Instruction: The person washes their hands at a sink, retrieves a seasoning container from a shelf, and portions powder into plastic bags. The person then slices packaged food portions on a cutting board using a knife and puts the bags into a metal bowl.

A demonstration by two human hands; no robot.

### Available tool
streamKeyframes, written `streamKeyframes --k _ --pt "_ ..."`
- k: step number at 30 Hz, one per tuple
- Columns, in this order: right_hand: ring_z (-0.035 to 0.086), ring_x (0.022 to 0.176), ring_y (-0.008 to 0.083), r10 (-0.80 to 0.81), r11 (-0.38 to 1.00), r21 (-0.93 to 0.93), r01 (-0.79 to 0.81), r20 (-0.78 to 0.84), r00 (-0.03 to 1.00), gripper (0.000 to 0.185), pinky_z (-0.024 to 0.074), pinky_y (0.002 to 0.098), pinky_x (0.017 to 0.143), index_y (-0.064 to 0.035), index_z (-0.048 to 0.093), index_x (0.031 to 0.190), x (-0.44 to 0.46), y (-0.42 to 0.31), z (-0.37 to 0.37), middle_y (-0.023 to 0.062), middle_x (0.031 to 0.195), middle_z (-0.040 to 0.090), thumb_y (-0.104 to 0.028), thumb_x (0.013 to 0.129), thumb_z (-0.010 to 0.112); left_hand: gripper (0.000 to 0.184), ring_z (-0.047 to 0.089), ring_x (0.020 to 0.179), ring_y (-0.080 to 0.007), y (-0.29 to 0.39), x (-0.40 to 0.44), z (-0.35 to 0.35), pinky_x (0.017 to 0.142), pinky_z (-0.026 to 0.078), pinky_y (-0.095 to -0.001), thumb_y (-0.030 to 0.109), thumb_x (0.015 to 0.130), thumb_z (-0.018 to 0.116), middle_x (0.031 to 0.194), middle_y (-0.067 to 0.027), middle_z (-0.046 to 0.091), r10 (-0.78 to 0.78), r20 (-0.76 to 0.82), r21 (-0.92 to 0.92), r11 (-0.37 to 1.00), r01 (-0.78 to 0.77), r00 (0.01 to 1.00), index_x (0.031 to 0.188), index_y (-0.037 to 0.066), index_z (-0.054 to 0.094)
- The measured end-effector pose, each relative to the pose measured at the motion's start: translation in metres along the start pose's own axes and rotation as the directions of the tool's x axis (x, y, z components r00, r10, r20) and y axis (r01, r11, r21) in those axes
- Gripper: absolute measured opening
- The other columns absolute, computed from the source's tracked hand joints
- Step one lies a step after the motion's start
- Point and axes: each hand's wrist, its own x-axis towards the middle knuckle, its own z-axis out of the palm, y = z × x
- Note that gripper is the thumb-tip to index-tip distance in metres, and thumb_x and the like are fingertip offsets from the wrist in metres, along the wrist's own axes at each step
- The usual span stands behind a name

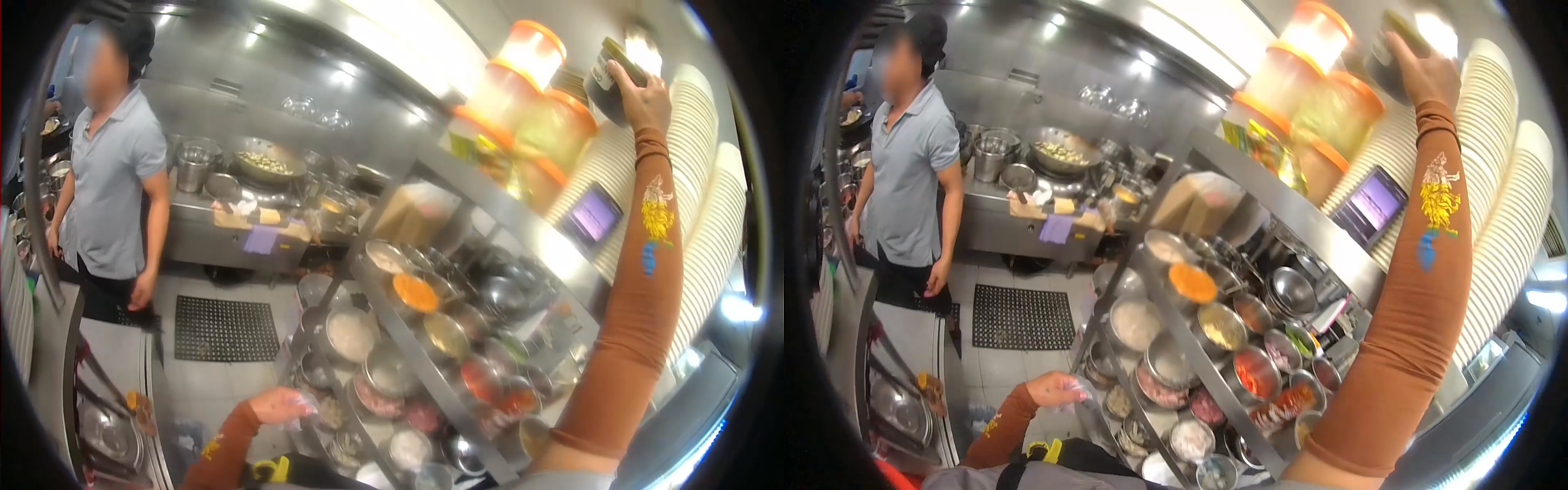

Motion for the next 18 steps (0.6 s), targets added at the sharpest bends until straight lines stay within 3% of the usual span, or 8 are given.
streamKeyframes --k 4,6,8,11,14,15,18 --pt "0.063 0.106 0.0286 -0.023 0.986 -0.168 0.002 -0.127 0.992 0.074 0.0476 0.0377 0.091 -0.0126 0.066 0.118 0.024 0.018 0.073 0.0181 0.113 0.066 -0.069 0.07 0.063 0.027 0.058 0.059 -0.0084 -0.016 0.045 -0.042 0.052 0.046 -0.0245 0.03 0.092 0.062 0.07 -0.0012 0.062 0.013 -0.027 0.073 0.997 -0.011 1.0 0.097 0.004 0.066" --pt "0.063 0.106 0.0289 -0.075 0.983 -0.176 0.058 -0.089 0.993 0.072 0.0477 0.0378 0.09 -0.0122 0.066 0.117 0.018 0.011 0.101 0.0181 0.113 0.066 -0.067 0.07 0.063 0.028 0.057 0.059 -0.0081 -0.036 0.051 -0.057 0.052 0.046 -0.0246 0.031 0.092 0.062 0.071 -0.0009 0.062 -0.021 -0.057 0.097 0.995 0.026 0.998 0.097 0.004 0.066" --pt "0.063 0.105 0.0292 -0.123 0.979 -0.164 0.118 -0.019 0.992 0.071 0.0478 0.0379 0.09 -0.0117 0.066 0.117 -0.001 -0.013 0.107 0.0182 0.112 0.066 -0.065 0.07 0.063 0.03 0.056 0.067 -0.0085 -0.025 0.047 -0.062 0.059 0.049 -0.0272 0.034 0.093 0.06 0.076 -0.0016 0.063 -0.15 -0.115 0.102 0.981 0.162 0.982 0.098 0.005 0.066" --pt "0.063 0.104 0.0296 -0.147 0.981 -0.127 0.149 0.028 0.989 0.069 0.048 0.0381 0.09 -0.011 0.066 0.116 -0.018 -0.044 0.115 0.0182 0.111 0.066 -0.063 0.071 0.064 0.031 0.055 0.066 -0.0084 -0.027 0.049 -0.076 0.058 0.049 -0.0277 0.035 0.092 0.061 0.074 -0.0017 0.061 -0.042 -0.137 0.058 0.997 0.051 0.99 0.095 0.005 0.065" --pt "0.063 0.103 0.0301 -0.169 0.979 -0.101 0.176 0.074 0.983 0.067 0.0482 0.0382 0.089 -0.0103 0.066 0.115 -0.04 -0.07 0.123 0.0183 0.111 0.066 -0.061 0.071 0.065 0.032 0.056 0.068 -0.0091 -0.057 0.064 -0.111 0.061 0.049 -0.0277 0.035 0.092 0.06 0.075 -0.0025 0.061 -0.123 -0.116 0.03 0.991 0.128 0.986 0.1 0.005 0.066" --pt "0.063 0.103 0.0303 -0.178 0.978 -0.091 0.186 0.097 0.979 0.066 0.0482 0.0383 0.089 -0.0101 0.066 0.115 -0.048 -0.08 0.13 0.0183 0.11 0.066 -0.06 0.071 0.065 0.03 0.054 0.061 -0.0066 -0.053 0.067 -0.122 0.054 0.046 -0.0242 0.034 0.092 0.061 0.071 0.002 0.058 -0.082 -0.126 0.068 0.994 0.091 0.989 0.099 0.005 0.067" --pt "0.063 0.102 0.0307 -0.205 0.974 -0.067 0.218 0.154 0.966 0.064 0.0484 0.0384 0.089 -0.0094 0.066 0.114 -0.067 -0.111 0.154 0.0184 0.11 0.066 -0.058 0.071 0.066 0.031 0.054 0.061 -0.0076 -0.051 0.077 -0.16 0.054 0.046 -0.0248 0.035 0.092 0.061 0.07 0.0021 0.057 0.029 -0.159 0.09 0.996 -0.015 0.987 0.094 0.005 0.066"
